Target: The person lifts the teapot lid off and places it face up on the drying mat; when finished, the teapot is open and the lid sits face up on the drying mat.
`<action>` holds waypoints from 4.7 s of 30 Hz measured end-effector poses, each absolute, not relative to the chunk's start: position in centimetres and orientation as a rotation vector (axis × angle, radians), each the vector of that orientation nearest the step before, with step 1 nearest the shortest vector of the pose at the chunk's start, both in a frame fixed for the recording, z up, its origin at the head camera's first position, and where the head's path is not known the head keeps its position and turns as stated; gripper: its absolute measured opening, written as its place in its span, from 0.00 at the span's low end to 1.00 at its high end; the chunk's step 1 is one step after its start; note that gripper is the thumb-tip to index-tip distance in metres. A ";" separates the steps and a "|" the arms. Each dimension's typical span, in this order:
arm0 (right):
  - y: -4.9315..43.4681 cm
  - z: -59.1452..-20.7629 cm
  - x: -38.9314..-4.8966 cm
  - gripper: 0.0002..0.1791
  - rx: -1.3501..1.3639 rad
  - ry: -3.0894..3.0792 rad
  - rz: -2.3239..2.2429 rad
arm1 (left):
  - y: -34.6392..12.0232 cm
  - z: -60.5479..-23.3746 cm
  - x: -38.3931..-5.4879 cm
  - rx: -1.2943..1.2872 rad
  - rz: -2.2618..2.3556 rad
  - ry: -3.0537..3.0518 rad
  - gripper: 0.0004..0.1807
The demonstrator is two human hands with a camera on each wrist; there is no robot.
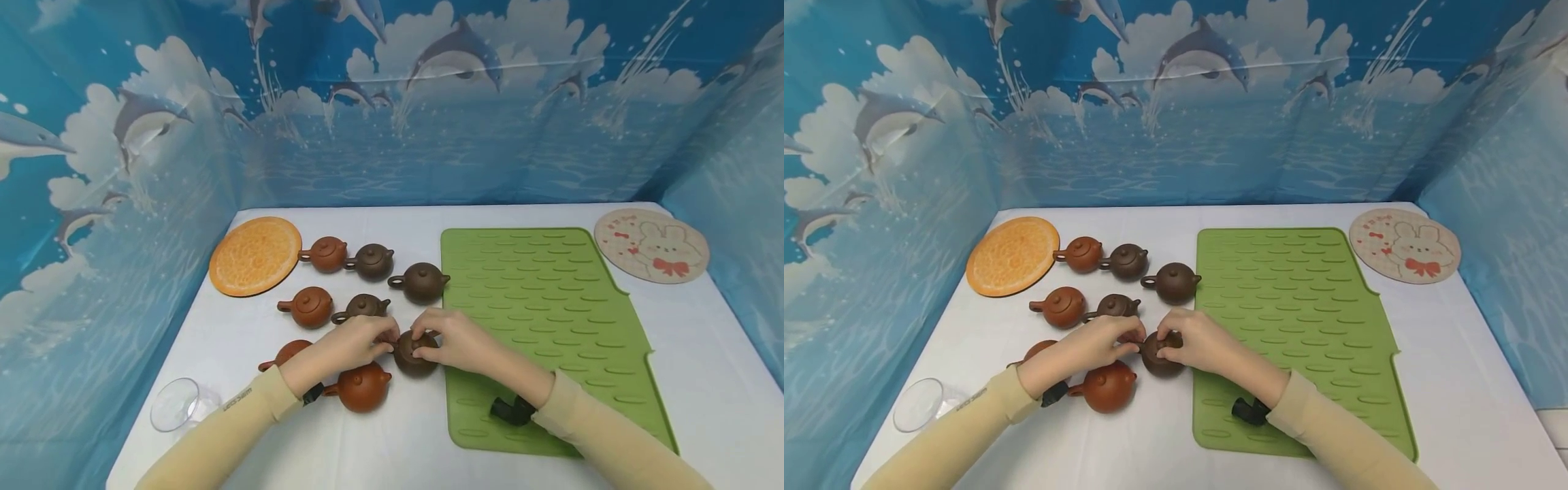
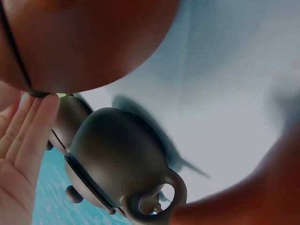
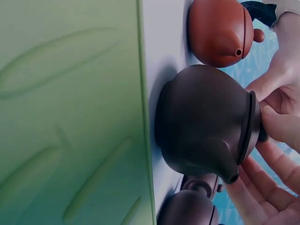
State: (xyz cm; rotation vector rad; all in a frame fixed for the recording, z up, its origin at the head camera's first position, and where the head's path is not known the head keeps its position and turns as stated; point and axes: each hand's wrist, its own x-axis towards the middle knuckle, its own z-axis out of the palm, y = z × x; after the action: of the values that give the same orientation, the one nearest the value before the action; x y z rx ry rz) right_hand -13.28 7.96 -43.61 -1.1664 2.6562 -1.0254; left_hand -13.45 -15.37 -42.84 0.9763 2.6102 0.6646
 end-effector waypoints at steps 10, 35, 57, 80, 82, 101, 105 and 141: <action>8.0 -43.8 -13.2 0.06 -1.180 2.608 -1.091 | -15.5 -43.3 -13.4 0.949 0.661 2.602 0.09; 11.0 -45.1 -13.5 0.15 -0.364 2.097 -1.742 | -15.7 -44.2 -12.9 0.923 0.778 2.623 0.10; 17.9 -46.5 -11.8 0.31 0.001 1.897 -1.758 | -15.6 -44.9 -12.4 0.918 0.828 2.668 0.10; 18.6 -46.9 -11.9 0.21 -0.106 2.408 -1.337 | -15.7 -44.8 -12.5 0.923 0.847 2.668 0.09; 18.4 -47.0 -11.8 0.20 -0.136 2.423 -1.326 | -15.7 -44.8 -12.5 0.926 0.843 2.668 0.09; 17.8 -46.2 -12.2 0.22 -0.280 2.522 -1.234 | -15.9 -43.0 -11.9 0.842 0.857 2.713 0.13; 17.6 -44.9 -13.2 0.23 -0.355 2.597 -1.219 | -16.2 -40.5 -12.7 0.817 0.834 2.759 0.15; 7.4 -42.3 -23.2 0.13 -0.559 2.701 -0.970 | -12.6 -42.8 -23.1 0.503 0.674 2.729 0.09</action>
State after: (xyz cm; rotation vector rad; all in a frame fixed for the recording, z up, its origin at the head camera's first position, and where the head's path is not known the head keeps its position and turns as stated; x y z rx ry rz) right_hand -23.23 7.37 -42.26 -0.5588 2.7005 -0.9701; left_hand -23.12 -12.62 -42.81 0.5028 2.7288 0.6738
